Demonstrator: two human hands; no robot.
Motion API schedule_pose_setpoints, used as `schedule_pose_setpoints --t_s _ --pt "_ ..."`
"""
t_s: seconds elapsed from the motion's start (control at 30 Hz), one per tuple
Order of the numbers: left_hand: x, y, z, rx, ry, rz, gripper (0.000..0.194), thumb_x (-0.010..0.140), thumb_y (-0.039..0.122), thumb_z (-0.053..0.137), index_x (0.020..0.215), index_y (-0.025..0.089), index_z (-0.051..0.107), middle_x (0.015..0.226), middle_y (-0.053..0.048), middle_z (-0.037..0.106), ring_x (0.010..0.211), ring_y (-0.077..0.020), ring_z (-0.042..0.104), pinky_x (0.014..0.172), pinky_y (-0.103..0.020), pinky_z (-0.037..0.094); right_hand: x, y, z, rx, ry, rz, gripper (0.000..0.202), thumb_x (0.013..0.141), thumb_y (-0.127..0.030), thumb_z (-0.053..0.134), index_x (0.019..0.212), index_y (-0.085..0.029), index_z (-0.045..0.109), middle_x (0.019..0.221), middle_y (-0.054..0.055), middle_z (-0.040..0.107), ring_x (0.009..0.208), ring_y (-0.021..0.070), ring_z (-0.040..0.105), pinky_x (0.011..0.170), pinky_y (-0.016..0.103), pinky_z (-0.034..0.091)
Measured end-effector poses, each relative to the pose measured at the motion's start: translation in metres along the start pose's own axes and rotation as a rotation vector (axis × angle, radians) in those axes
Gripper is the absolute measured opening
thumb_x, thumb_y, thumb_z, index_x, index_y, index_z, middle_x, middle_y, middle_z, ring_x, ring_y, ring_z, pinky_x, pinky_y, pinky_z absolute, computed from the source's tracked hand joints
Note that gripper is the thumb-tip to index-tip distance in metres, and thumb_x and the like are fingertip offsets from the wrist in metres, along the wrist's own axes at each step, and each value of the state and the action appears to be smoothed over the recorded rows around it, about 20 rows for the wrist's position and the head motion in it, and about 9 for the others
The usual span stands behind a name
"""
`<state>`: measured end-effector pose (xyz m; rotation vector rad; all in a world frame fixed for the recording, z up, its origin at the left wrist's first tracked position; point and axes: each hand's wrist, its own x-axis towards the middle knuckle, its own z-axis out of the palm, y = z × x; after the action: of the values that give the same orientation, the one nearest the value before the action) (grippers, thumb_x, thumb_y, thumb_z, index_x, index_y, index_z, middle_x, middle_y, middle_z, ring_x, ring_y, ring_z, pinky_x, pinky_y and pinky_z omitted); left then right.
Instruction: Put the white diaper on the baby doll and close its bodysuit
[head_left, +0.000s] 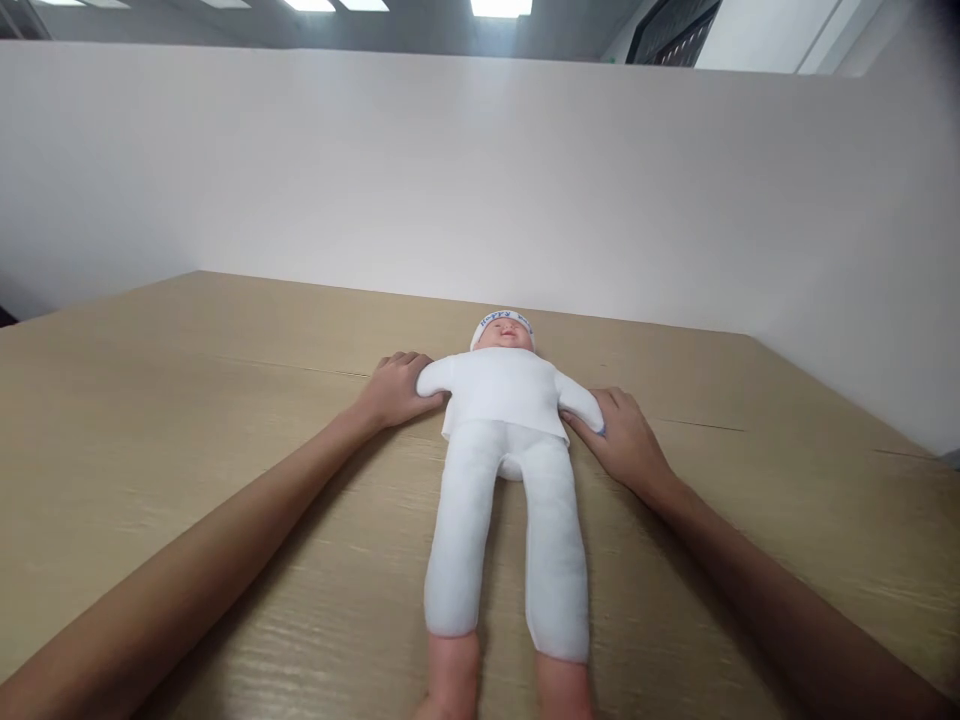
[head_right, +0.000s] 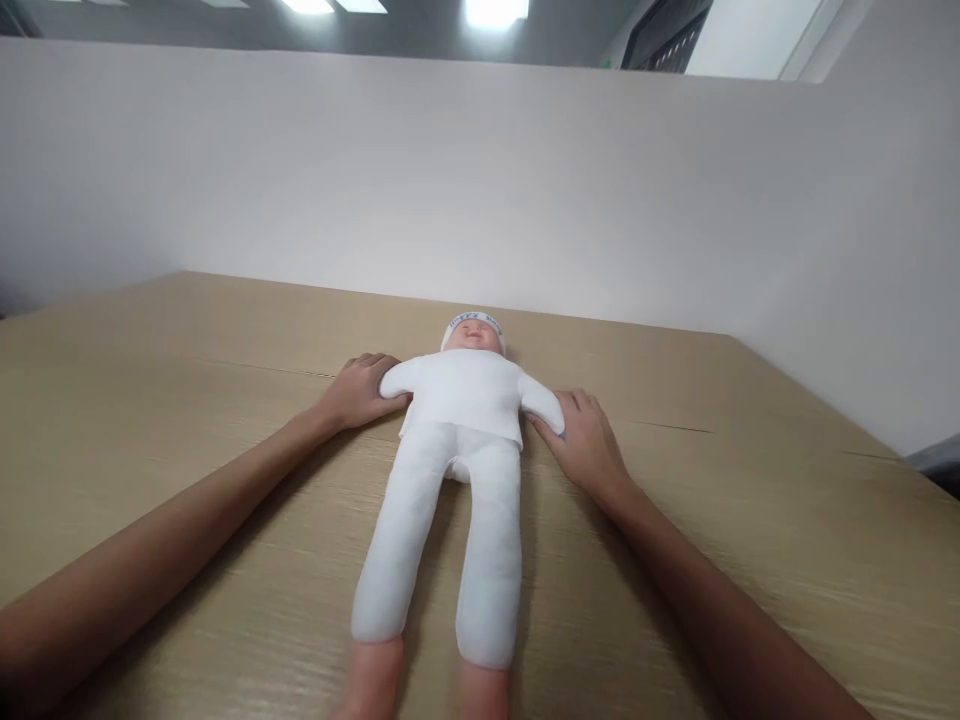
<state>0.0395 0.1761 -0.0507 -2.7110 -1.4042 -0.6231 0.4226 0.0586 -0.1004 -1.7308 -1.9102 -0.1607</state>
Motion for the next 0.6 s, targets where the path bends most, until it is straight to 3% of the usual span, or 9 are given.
schedule_pose_setpoints --t_s 0.1,0.27,0.6 --pt "0.003 -0.006 0.002 0.008 -0.028 -0.010 0.064 0.093 0.069 0.060 0.129 0.017 0.068 0.119 -0.015 0.079 0.107 -0.0379 0.074 0.095 -0.046 0.053 0.005 0.003 -0.002 0.061 -0.011 -0.014 0.052 0.106 -0.063 0.051 0.128 -0.020 0.069 0.124 0.015 0.074 0.114 0.0360 0.066 0.100 0.049 0.052" --pt "-0.017 -0.018 -0.005 -0.056 -0.053 -0.039 0.069 0.096 0.073 0.061 0.143 0.023 0.061 0.130 -0.009 0.079 0.115 -0.0363 0.074 0.090 -0.042 0.054 -0.005 0.005 -0.013 0.181 -0.088 0.025 0.048 0.103 -0.062 0.058 0.137 -0.028 0.066 0.132 0.009 0.076 0.116 0.0356 0.069 0.097 0.047 0.053" --pt "-0.024 -0.026 -0.006 -0.114 -0.069 -0.082 0.065 0.094 0.071 0.064 0.140 0.024 0.064 0.130 -0.008 0.079 0.115 -0.0349 0.073 0.091 -0.041 0.055 -0.004 0.010 -0.010 0.111 -0.068 0.003 0.048 0.104 -0.062 0.056 0.133 -0.025 0.066 0.124 0.010 0.079 0.107 0.0354 0.072 0.092 0.046 0.053"
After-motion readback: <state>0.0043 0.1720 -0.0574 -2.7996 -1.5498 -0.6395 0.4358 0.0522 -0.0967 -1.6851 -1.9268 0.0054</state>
